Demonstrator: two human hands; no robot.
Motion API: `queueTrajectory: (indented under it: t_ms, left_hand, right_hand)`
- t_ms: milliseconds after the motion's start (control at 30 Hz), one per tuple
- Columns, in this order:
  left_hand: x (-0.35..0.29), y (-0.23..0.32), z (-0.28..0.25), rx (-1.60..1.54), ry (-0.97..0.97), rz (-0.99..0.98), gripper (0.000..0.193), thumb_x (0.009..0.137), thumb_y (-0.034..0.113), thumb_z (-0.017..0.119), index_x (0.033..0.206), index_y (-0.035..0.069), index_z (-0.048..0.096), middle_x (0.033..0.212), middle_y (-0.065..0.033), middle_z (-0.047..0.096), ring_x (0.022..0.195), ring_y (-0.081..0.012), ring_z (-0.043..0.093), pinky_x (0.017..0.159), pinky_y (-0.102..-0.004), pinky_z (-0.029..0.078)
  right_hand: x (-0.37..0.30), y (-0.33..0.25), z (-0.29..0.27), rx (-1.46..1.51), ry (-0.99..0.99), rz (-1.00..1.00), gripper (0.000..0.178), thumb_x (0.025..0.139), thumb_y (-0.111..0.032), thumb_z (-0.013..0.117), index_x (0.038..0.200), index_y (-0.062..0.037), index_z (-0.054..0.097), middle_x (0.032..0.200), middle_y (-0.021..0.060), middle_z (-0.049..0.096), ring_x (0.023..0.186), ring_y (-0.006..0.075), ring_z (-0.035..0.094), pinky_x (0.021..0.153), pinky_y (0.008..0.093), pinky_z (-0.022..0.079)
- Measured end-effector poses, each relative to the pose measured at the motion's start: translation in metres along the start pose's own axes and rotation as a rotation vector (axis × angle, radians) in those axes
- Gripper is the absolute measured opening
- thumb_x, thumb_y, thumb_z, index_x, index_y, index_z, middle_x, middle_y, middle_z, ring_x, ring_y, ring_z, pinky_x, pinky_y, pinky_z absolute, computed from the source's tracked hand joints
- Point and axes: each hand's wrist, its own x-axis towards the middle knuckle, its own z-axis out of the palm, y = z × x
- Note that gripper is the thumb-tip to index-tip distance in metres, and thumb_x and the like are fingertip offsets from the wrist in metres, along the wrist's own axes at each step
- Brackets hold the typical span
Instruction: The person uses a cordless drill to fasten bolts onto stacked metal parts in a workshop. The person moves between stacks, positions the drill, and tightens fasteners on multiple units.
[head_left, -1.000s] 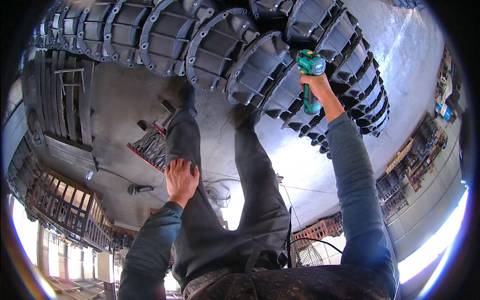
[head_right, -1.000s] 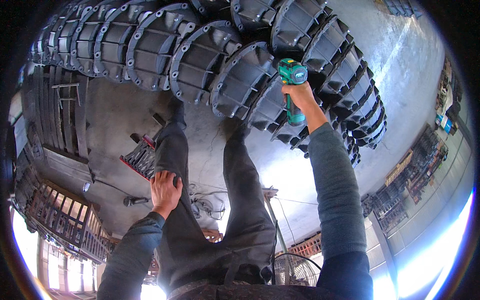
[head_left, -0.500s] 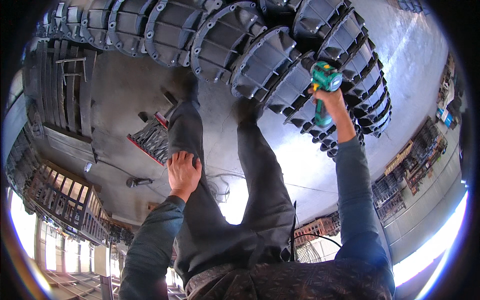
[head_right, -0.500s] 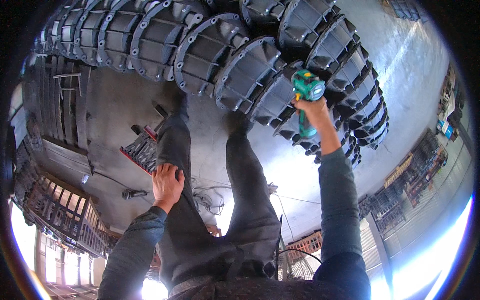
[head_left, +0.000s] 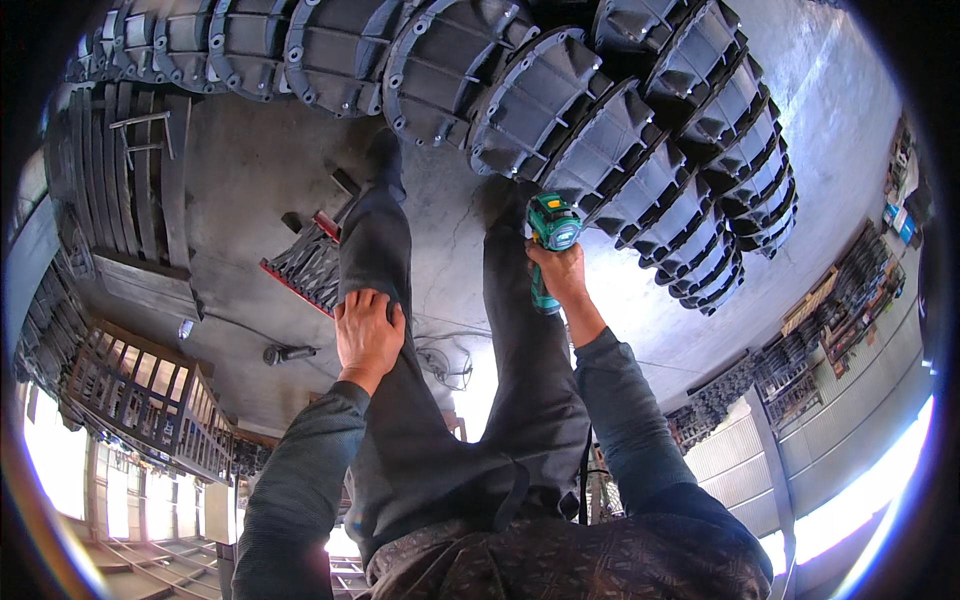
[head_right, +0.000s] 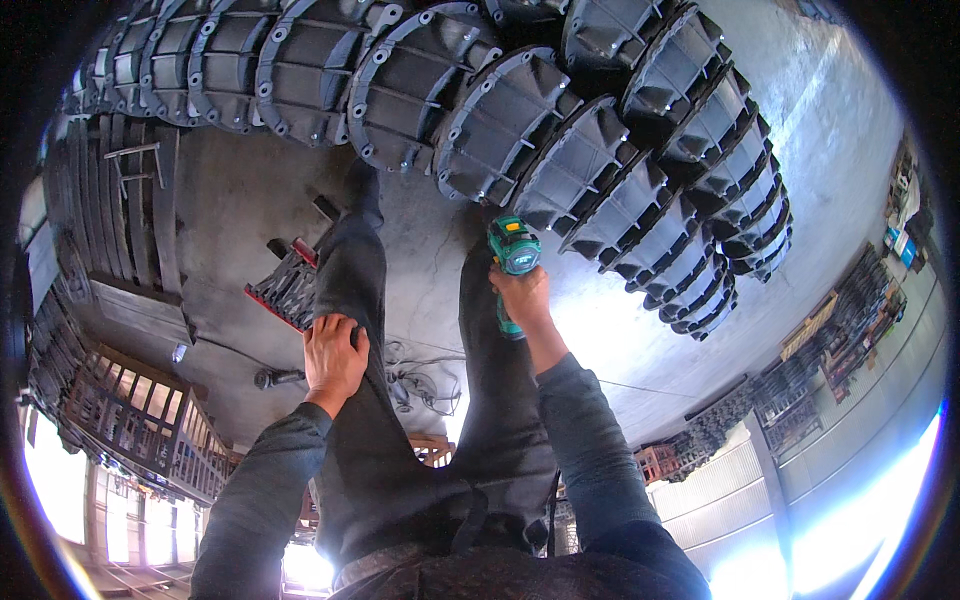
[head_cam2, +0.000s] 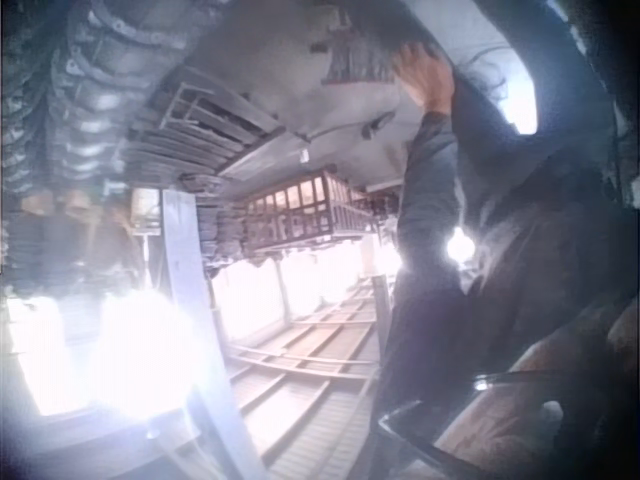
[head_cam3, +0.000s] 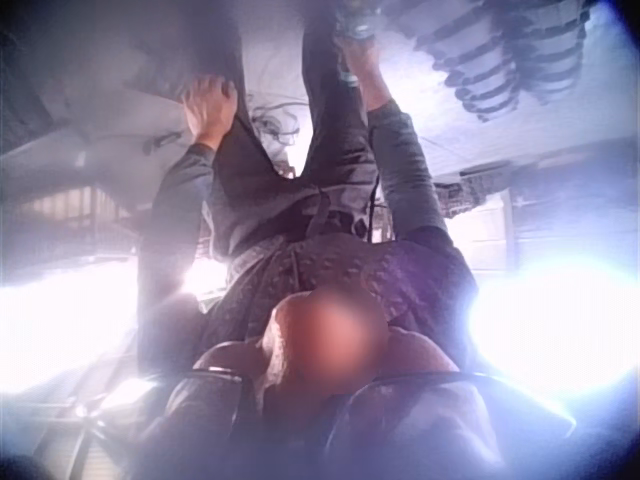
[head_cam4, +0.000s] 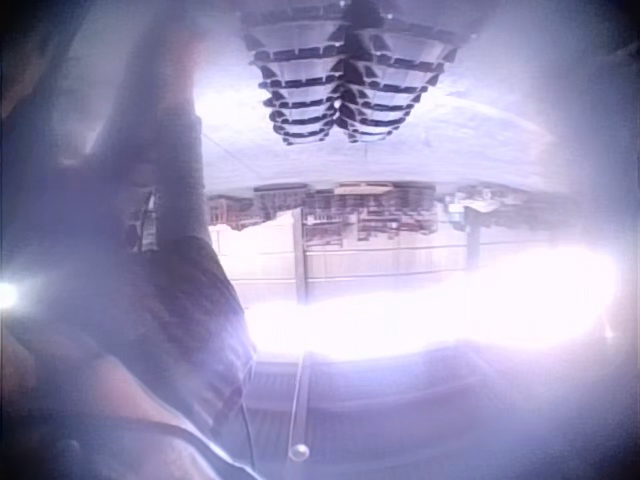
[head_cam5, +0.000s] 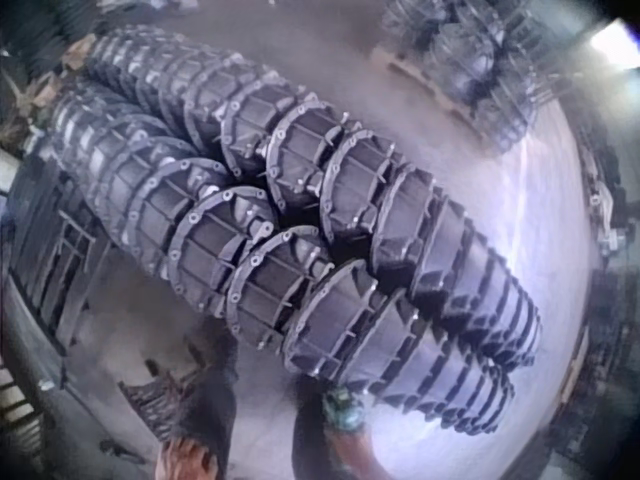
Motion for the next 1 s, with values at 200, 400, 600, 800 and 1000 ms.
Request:
queueTrajectory:
  t_ms: [200,400,600,800,1000]
  left_hand:
    - [-0.001,-0.009,0.0,0.014,0.013,0.025,0.022,0.095,0.029,0.067,0.1,0.008,0.072,0.111,-0.0068,0.067,0.112,-0.0298,0.059,0.098,-0.0469,0.046]
    - [0.001,-0.016,-0.001,0.016,0.043,0.058,0.022,0.094,0.029,0.068,0.098,0.009,0.072,0.108,-0.0064,0.067,0.11,-0.0293,0.059,0.094,-0.047,0.046]
    - [0.005,-0.019,-0.009,0.008,-0.003,0.051,0.019,0.095,0.026,0.068,0.1,0.008,0.071,0.112,-0.0061,0.068,0.111,-0.0301,0.059,0.098,-0.0474,0.046]
    - [0.008,-0.021,-0.014,0.004,-0.016,0.058,0.02,0.095,0.027,0.068,0.1,0.007,0.07,0.112,-0.0063,0.068,0.112,-0.0303,0.059,0.098,-0.0479,0.046]
    - [0.01,-0.025,-0.018,0.012,-0.011,0.073,0.021,0.095,0.027,0.069,0.1,0.008,0.071,0.111,-0.0065,0.068,0.112,-0.0303,0.059,0.097,-0.0477,0.046]
  right_hand:
    - [0.004,0.004,0.021,0.227,0.084,-0.019,0.013,0.085,-0.008,0.075,0.098,-0.0033,0.074,0.085,0.0068,0.074,0.068,0.0204,0.071,0.065,0.0345,0.056]
    - [0.005,-0.023,0.018,0.572,0.042,0.188,0.023,0.085,-0.003,0.074,0.107,-0.0012,0.069,0.088,0.0082,0.072,0.067,0.0199,0.068,0.066,0.0346,0.056]
    - [0.009,-0.036,0.009,0.526,0.008,0.214,0.026,0.084,-0.001,0.072,0.109,-0.0018,0.066,0.088,0.0076,0.069,0.067,0.0212,0.068,0.066,0.0357,0.056]
    - [0.011,-0.032,0.017,0.345,0.092,0.228,0.023,0.083,-0.002,0.074,0.105,-0.0012,0.068,0.086,0.0084,0.071,0.069,0.0206,0.07,0.065,0.0374,0.056]
    - [0.012,-0.03,0.018,0.234,0.111,0.273,0.019,0.084,-0.01,0.074,0.102,-0.0017,0.072,0.079,0.009,0.074,0.07,0.0204,0.072,0.067,0.0375,0.056]
